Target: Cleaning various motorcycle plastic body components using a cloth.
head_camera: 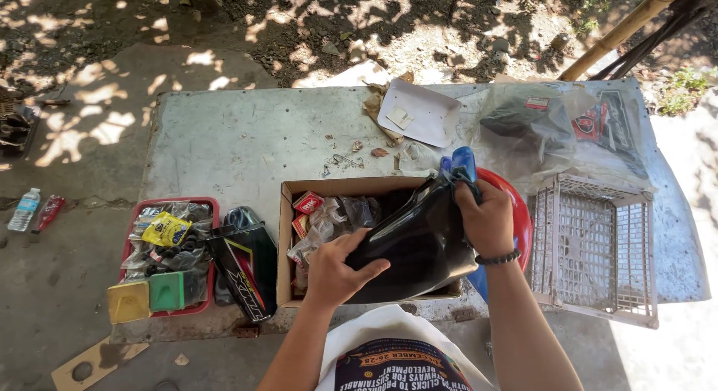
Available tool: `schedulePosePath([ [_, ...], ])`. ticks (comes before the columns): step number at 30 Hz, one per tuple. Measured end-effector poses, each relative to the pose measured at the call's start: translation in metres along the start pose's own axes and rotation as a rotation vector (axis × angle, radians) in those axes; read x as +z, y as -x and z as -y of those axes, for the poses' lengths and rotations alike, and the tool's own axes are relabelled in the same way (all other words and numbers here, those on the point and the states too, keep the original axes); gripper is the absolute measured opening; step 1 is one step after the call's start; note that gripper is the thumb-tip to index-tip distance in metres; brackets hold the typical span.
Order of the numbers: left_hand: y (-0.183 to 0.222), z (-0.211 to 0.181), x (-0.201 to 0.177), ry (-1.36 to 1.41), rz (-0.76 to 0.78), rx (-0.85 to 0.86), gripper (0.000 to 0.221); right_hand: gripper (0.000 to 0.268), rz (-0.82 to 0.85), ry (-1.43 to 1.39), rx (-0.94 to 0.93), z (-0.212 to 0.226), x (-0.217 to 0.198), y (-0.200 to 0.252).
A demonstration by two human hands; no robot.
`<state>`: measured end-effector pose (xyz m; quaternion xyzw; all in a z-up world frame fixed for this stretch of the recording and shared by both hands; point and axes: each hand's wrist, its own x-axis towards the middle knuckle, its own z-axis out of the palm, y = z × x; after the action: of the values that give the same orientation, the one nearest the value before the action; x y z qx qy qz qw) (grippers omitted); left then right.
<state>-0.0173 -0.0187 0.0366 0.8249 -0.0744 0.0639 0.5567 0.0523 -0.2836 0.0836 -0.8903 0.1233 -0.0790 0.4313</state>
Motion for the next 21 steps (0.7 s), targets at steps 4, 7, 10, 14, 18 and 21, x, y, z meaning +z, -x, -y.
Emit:
schedulePosePath([
  [4,0.003,0.020,0.006,-0.015,-0.124,0.131,0.052,0.027,0.107,-0.095,-0.064,0.023,-0.011,0.008],
  [7,0.002,0.026,0.005,-0.157,-0.289,0.287,0.053,0.020,0.270,-0.288,-0.173,0.026,-0.016,0.012],
  [10,0.005,0.022,0.013,-0.140,-0.342,0.355,0.049,0.017,0.225,-0.341,-0.279,0.007,-0.013,0.005],
  [14,0.012,-0.002,0.018,-0.195,-0.381,0.378,0.044,0.018,0.084,-0.348,-0.289,0.012,-0.006,0.001],
  [18,0.009,-0.010,0.016,-0.231,-0.348,0.366,0.046,0.029,0.009,-0.447,-0.058,0.028,0.000,0.003],
  [21,0.008,0.035,0.032,-0.108,-0.382,0.308,0.049,0.016,0.114,-0.262,-0.167,0.010,-0.004,0.004],
])
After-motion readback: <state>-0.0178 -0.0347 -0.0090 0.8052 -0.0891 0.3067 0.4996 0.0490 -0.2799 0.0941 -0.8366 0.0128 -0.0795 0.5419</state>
